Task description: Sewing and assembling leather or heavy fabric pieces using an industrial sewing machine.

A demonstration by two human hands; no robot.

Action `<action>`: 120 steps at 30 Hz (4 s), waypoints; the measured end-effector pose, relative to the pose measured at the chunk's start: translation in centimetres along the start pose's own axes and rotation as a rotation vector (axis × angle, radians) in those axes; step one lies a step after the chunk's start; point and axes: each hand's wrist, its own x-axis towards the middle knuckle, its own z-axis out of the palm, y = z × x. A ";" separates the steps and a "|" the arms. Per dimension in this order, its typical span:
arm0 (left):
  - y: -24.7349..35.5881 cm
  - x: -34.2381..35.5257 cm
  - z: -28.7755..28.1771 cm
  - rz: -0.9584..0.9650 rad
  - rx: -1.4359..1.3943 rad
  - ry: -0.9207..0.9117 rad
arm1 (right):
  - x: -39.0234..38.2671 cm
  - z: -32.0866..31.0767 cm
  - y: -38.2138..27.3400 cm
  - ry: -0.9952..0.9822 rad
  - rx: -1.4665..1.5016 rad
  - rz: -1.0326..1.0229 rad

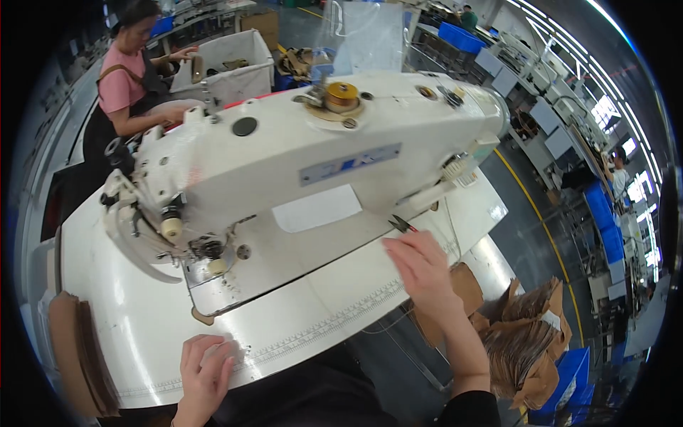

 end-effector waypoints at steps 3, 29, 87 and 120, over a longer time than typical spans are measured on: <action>0.3 1.8 0.1 0.190 -0.025 -0.035 | 5.2 6.3 1.9 -0.150 0.041 -0.210; 0.0 15.8 10.3 0.594 0.213 0.063 | 8.3 9.6 5.9 -0.458 0.425 0.413; -6.6 -11.1 -19.9 -0.211 0.305 0.013 | 8.9 22.6 -33.1 -1.661 1.987 0.843; -13.7 11.4 -3.3 -0.104 -0.078 -0.067 | -3.2 11.6 -22.9 -0.954 1.939 1.260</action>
